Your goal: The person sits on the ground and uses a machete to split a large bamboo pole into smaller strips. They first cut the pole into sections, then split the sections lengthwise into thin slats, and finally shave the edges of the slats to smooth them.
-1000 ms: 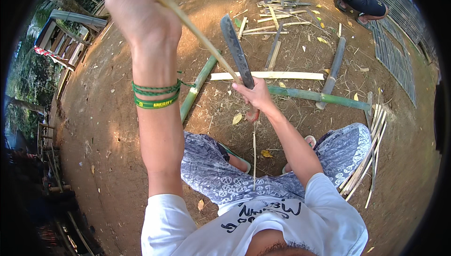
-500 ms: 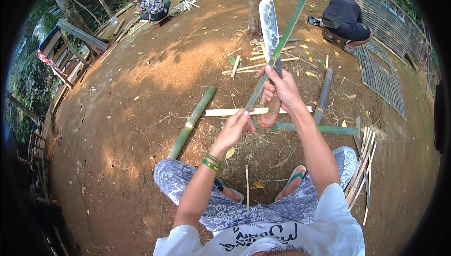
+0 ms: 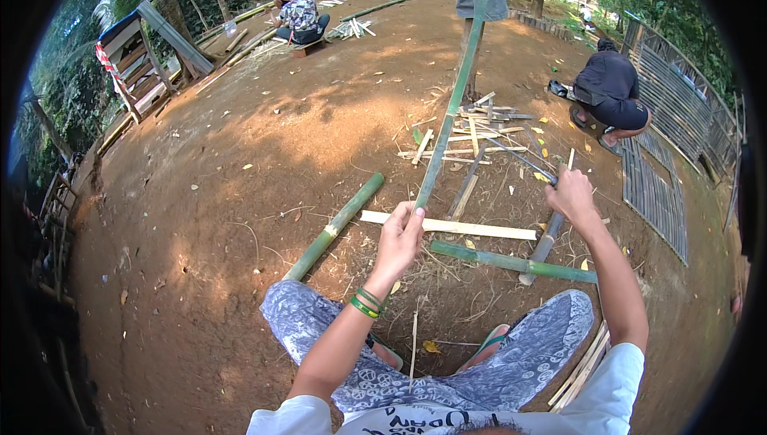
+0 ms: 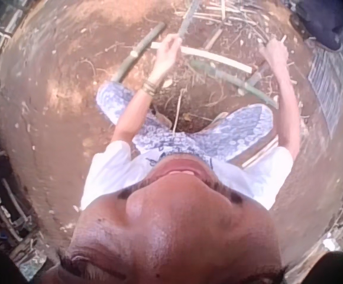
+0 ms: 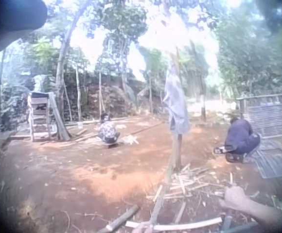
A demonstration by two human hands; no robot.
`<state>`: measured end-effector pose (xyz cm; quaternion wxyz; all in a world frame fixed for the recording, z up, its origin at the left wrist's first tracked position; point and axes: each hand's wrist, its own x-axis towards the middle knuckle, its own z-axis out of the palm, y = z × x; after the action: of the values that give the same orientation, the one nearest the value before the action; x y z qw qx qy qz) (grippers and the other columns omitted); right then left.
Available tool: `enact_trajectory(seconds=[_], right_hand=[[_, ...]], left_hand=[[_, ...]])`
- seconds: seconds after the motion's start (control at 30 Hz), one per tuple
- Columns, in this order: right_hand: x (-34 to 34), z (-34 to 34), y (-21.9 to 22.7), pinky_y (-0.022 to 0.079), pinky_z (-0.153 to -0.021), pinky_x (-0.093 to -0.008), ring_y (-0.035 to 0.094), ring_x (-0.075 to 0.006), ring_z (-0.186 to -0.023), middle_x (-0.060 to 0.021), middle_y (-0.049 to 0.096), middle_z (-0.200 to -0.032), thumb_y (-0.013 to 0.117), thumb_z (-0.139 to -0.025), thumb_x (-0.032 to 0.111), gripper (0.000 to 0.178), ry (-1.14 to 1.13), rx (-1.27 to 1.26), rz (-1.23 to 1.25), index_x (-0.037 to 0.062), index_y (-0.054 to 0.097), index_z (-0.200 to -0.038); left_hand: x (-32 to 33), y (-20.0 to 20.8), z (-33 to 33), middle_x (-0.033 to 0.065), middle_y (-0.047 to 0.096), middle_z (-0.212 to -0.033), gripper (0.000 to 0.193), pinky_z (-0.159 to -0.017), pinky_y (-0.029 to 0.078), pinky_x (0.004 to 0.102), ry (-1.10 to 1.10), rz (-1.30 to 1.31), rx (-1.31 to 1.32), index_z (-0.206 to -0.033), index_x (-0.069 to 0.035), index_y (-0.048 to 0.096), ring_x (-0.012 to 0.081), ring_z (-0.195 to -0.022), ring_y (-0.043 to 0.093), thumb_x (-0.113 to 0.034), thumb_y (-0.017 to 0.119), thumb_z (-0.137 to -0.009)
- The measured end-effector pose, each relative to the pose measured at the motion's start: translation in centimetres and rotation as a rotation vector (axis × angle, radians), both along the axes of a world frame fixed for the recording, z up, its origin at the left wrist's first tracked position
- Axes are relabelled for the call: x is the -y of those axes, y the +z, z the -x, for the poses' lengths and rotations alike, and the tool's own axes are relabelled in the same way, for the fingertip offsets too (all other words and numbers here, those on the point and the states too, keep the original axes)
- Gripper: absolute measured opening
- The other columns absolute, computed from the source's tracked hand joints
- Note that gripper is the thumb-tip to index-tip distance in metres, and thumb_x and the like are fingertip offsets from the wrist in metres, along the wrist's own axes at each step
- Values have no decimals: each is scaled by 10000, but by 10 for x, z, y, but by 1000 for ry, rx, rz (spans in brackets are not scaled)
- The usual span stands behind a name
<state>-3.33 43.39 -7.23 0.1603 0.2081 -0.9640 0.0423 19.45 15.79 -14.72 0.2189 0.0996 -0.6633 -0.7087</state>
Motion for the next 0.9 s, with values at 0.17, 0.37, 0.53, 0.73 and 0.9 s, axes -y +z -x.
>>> enact_trajectory(seconds=[0.17,0.37,0.53,0.73,0.9], right_hand=[[-53,18,-1,572,-774,-468,711,-400,-833,-237,710,-847,724,-777,353,378,-188,90,-111,-16,724,-861],[-44,-3,-25,467,-630,-436,576,-270,-629,-138,585,-658,769,-818,356,420,83,98,490,18,519,-821],[18,-49,-4,392,-526,-419,515,-284,-486,-114,479,-515,745,-860,259,323,353,67,560,41,518,-786],[52,-70,-17,467,-477,-458,637,-335,-516,-105,610,-577,708,-729,150,254,632,-161,294,87,521,-889],[49,-40,-5,458,-437,-424,540,-223,-409,-56,545,-507,638,-775,126,117,417,-135,309,78,532,-790]], left_hand=[[0,23,-1,-27,518,-663,143,-410,303,193,-3,-150,-55,-1031,-108,512,30,-467,395,-244,485,-1065],[2,30,-4,-21,510,-671,189,-392,250,192,-58,-287,-3,-1041,-115,499,27,-450,345,-290,439,-1081],[-18,40,-12,-35,427,-629,242,-398,234,201,-119,-331,94,-1043,-107,510,36,-445,321,-312,392,-1095],[-38,44,-24,-44,387,-582,276,-386,204,208,-218,-330,152,-1029,-100,530,37,-423,278,-327,388,-1096],[-52,47,-65,-51,349,-544,287,-364,190,214,-262,-411,197,-969,-92,505,37,-405,262,-309,373,-1101]])
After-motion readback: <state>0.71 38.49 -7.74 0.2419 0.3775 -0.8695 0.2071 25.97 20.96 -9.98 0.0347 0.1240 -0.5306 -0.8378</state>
